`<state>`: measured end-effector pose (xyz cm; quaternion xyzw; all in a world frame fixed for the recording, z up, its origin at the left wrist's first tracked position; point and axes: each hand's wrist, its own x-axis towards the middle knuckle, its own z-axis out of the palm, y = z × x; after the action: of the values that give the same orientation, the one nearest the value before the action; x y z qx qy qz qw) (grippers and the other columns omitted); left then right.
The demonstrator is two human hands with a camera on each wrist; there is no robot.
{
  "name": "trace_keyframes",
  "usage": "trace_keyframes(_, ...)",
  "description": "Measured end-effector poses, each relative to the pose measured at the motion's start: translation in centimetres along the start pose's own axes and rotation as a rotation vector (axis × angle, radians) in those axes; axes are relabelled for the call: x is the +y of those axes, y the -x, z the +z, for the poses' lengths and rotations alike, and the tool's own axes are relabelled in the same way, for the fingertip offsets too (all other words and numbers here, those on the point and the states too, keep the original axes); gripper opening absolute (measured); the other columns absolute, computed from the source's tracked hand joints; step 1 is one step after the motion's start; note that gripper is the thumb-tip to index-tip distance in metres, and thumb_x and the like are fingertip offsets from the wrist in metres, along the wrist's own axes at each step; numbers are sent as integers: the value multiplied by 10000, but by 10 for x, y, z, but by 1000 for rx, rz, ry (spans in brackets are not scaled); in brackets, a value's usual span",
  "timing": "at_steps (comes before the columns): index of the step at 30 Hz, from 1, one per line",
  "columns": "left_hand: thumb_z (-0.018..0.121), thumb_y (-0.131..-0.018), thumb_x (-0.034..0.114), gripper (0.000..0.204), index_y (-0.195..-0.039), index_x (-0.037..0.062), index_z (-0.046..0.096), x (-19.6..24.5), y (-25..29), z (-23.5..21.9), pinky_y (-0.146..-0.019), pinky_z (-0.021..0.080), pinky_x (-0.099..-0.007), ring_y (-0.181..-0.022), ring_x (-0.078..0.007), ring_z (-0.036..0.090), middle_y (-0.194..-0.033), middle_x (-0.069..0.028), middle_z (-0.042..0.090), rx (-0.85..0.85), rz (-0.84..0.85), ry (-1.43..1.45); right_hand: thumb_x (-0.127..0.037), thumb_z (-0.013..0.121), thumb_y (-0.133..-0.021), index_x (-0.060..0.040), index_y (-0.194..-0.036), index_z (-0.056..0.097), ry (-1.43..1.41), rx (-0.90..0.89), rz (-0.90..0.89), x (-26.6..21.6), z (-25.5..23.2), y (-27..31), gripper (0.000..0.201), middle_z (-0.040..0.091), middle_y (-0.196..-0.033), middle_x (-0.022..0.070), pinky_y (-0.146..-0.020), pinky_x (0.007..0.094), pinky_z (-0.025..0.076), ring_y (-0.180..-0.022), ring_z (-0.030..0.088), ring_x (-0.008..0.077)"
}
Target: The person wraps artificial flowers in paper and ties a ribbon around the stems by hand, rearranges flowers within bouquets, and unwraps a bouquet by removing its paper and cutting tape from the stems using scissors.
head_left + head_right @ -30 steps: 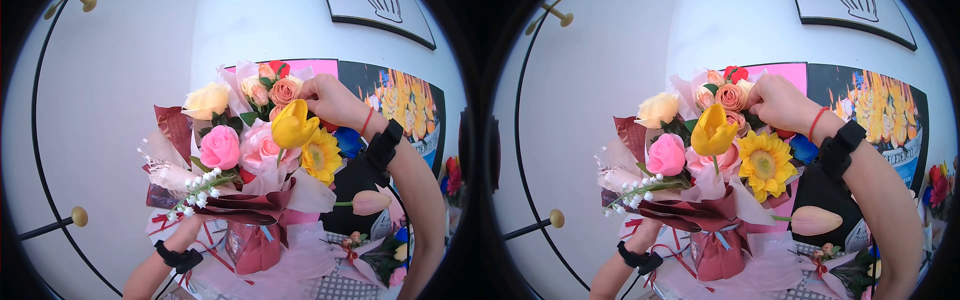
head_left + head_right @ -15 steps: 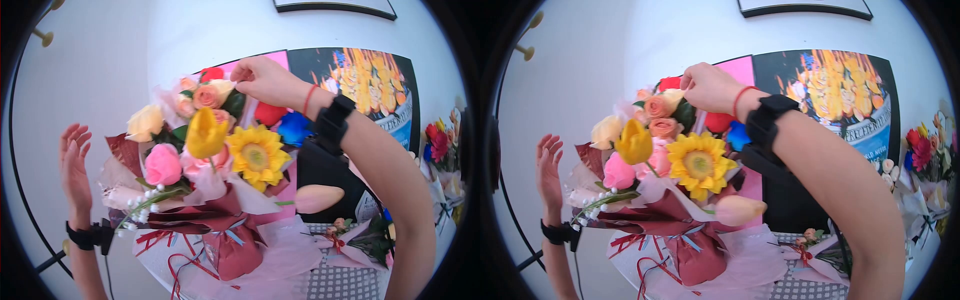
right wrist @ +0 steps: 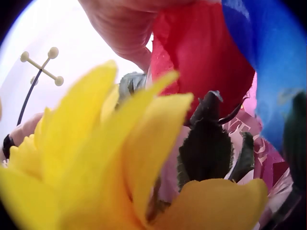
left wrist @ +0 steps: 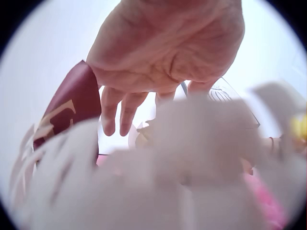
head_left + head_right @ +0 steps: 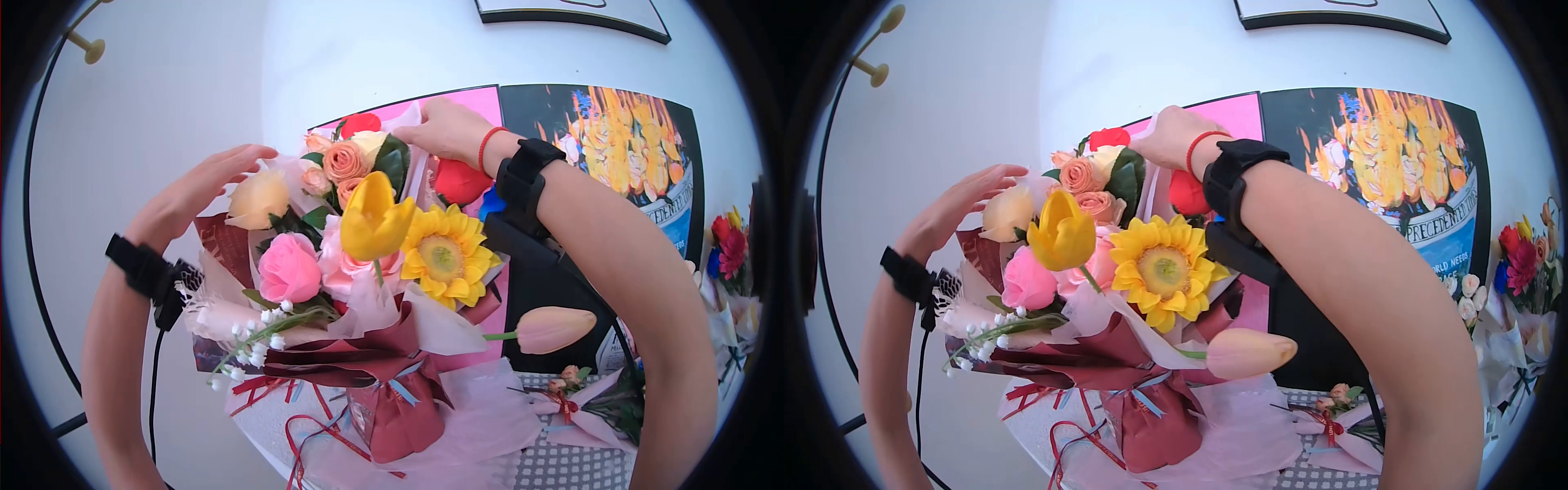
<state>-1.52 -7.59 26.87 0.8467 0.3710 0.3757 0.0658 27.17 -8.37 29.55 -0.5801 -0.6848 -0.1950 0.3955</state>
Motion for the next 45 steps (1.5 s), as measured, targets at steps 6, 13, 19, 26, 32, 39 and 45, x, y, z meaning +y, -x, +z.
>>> trace_keyframes(6, 391, -854, 546, 644, -1143, -19, 500, 1, -3, 4, -971, 280, -323, -1079, -196, 437, -1151, -122, 501, 66, -211, -27, -98, 565, -675, 66, -852, 624, 248, -46, -7, 23, -5, 0, 248, 619, -833, 237, -683, 370, 486, -785, 621, 345)
trace_keyframes(13, 425, -856, 513, 611, -1122, -30, 513, -13, 3, 9, -957, 291, -308, -1051, -175, 456, -1101, -108, 532, 243, -147, 11, -29, 665, -642, 87, -810, 618, -81, -36, 135, 66, -2, 6, 210, 617, -725, 116, -610, 301, 470, -666, 593, 185)
trace_keyframes(19, 419, -867, 468, 544, -1170, 25, 510, -7, -5, 3, -966, 288, -341, -1119, -175, 412, -1210, -102, 486, 34, -13, 80, -56, 653, -681, 84, -974, 580, -18, -58, 121, 49, -7, 6, 333, 626, -845, 151, -679, 324, 479, -747, 607, 224)
trace_keyframes(26, 436, -870, 375, 421, -1207, 132, 508, 13, 3, 13, -1030, 212, -383, -1250, -202, 316, -1352, -76, 361, 120, 300, -29, -84, 635, -666, -95, -1169, 495, 444, 499, -752, 33, -1, 15, 523, 591, -1013, 154, -854, 362, 418, -940, 553, 318)
trace_keyframes(32, 507, -805, 125, 414, -1217, 91, 488, 44, 2, 26, -1009, 274, -311, -1246, -202, 319, -1357, -84, 337, -259, 358, -22, -35, 570, -664, -64, -959, 605, 304, 96, -714, 5, -4, 20, 298, 618, -838, 124, -725, 370, 451, -780, 582, 278)
trace_keyframes(39, 493, -798, 85, 431, -1224, 47, 445, 49, 2, 25, -905, 378, -304, -1049, -170, 442, -1132, -61, 505, -232, 170, -209, -6, 501, -650, 2, -788, 636, 390, 116, -586, 11, -7, 27, 193, 601, -671, 160, -593, 368, 456, -616, 577, 310)
trace_keyframes(45, 518, -816, 146, 465, -1266, 92, 416, 47, 3, 27, -947, 350, -320, -1100, -189, 425, -1219, -66, 454, -230, 327, -87, -44, 498, -697, -12, -882, 623, 278, 26, -541, 9, -8, 31, 226, 608, -705, 175, -619, 366, 464, -664, 590, 322)
